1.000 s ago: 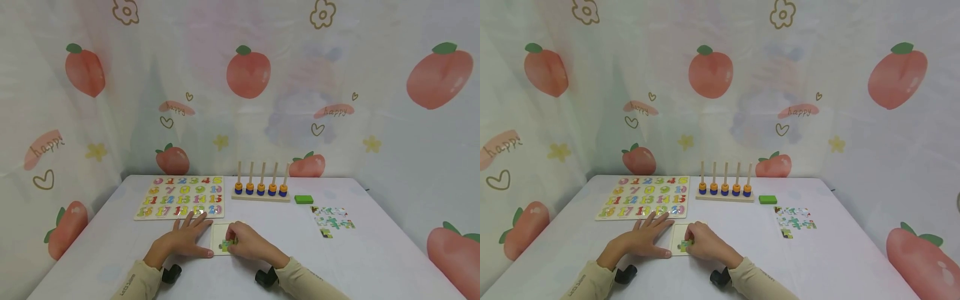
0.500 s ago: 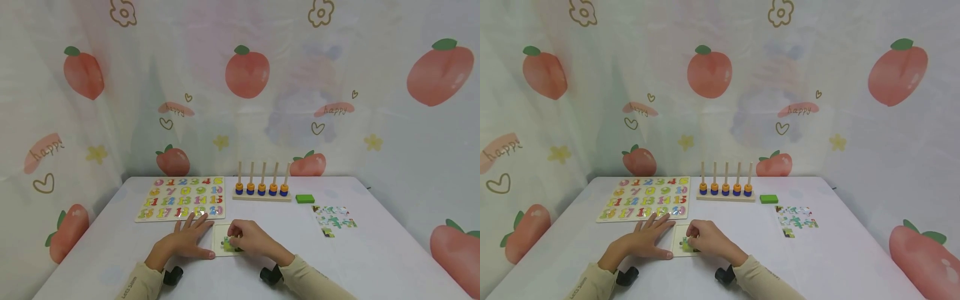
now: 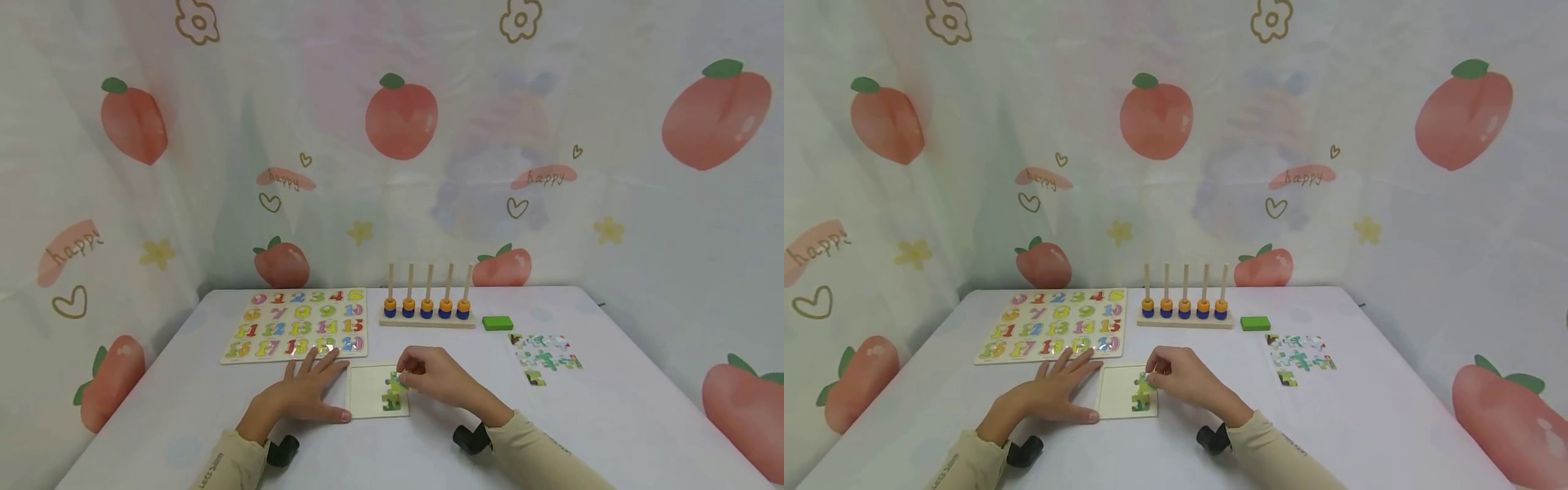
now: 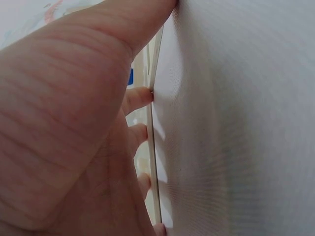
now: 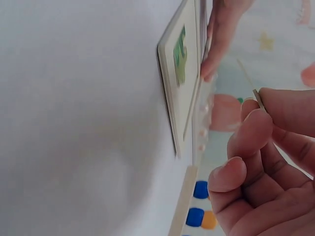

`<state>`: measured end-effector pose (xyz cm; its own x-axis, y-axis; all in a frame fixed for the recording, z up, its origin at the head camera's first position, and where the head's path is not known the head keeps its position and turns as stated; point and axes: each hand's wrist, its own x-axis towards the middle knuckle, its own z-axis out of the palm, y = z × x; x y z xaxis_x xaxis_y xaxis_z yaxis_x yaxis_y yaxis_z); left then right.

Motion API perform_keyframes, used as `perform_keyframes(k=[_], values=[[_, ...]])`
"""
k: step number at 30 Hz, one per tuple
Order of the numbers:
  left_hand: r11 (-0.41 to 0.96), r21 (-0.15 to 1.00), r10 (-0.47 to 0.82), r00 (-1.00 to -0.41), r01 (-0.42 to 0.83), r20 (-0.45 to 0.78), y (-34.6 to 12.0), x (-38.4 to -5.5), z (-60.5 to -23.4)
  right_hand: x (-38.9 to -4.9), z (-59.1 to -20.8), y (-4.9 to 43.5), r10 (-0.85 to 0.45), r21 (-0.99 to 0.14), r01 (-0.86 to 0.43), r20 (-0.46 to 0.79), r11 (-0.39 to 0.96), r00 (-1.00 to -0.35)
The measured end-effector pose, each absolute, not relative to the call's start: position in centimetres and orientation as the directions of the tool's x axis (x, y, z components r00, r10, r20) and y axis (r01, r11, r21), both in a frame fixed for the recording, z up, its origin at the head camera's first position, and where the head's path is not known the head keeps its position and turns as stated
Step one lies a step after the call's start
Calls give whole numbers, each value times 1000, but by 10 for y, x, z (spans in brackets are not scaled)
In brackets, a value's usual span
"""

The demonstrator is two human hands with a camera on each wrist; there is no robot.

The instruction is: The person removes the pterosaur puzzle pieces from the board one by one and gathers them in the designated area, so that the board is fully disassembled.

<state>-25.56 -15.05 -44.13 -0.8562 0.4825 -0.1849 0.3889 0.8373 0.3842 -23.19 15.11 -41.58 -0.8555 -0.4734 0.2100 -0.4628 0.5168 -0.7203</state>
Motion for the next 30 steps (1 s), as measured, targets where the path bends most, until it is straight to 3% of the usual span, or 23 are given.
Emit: perform_keyframes(k=[30], values=[[806, 427, 516, -840, 410, -168, -154, -263, -450, -211, -389, 252, -281, -729, -323, 184, 604, -942]])
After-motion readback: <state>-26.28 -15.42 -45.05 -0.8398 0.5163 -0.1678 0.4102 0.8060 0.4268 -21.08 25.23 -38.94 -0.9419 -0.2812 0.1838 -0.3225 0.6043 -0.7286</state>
